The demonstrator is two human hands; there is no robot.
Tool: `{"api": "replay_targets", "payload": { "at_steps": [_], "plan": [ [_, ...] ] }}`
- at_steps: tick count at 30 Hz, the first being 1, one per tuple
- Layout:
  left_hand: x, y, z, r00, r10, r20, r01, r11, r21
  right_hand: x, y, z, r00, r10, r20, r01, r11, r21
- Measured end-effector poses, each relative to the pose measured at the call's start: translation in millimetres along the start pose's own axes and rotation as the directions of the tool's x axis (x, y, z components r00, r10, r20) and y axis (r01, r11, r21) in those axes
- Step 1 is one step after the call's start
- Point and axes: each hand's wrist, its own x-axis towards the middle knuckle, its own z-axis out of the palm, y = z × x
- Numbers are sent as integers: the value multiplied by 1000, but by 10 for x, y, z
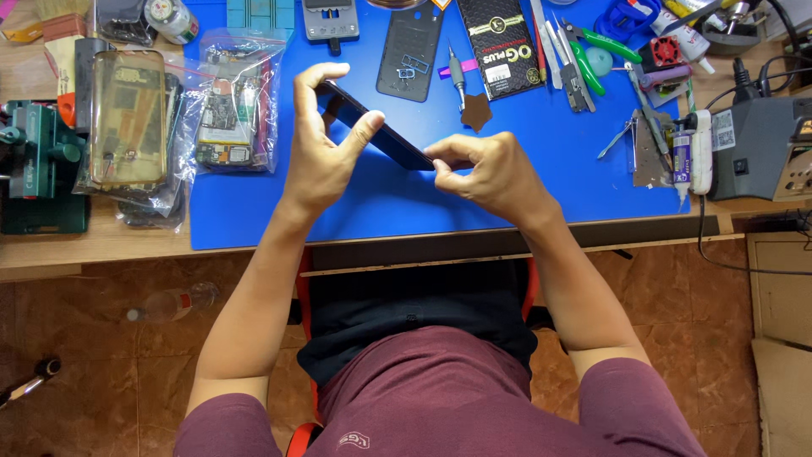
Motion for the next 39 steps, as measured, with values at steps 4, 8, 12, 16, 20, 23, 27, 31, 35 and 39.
{"api": "replay_targets", "payload": {
  "at_steps": [4,8,12,16,20,23,27,31,35,39],
  "plan": [
    [13,86,127,997,72,-14,-70,992,108,60,-47,-85,996,41,73,-36,997,-66],
    [-23,167,228,991,133,-25,-127,979,161,186,45,-54,991,-131,16,132,980,-148],
    [-70,175,260,988,144,-54,-134,978,158,283,-17,-107,996,-11,86,10,1000,12],
    [-52,85,211,990,104,-95,-93,989,111,293,12,-45,990,-120,72,123,992,-39],
    [-14,-106,132,995,-1,-97,-4,999,-51,288,38,34,988,-156,14,156,987,-38],
    [27,-216,97,997,-24,-69,8,973,-229,288,19,60,990,-143,-2,143,990,-3],
    [51,-250,27,997,-71,-36,55,943,-328,273,-3,74,996,-91,-5,91,995,47],
    [50,-381,-25,989,-145,1,137,929,-344,256,21,65,996,-83,26,82,996,22],
    [33,-529,-34,982,-190,16,178,881,-439,216,70,94,996,-58,63,54,997,63],
    [34,-582,-39,980,-197,31,186,847,-498,166,118,137,997,-57,50,55,998,37]
  ]
}}
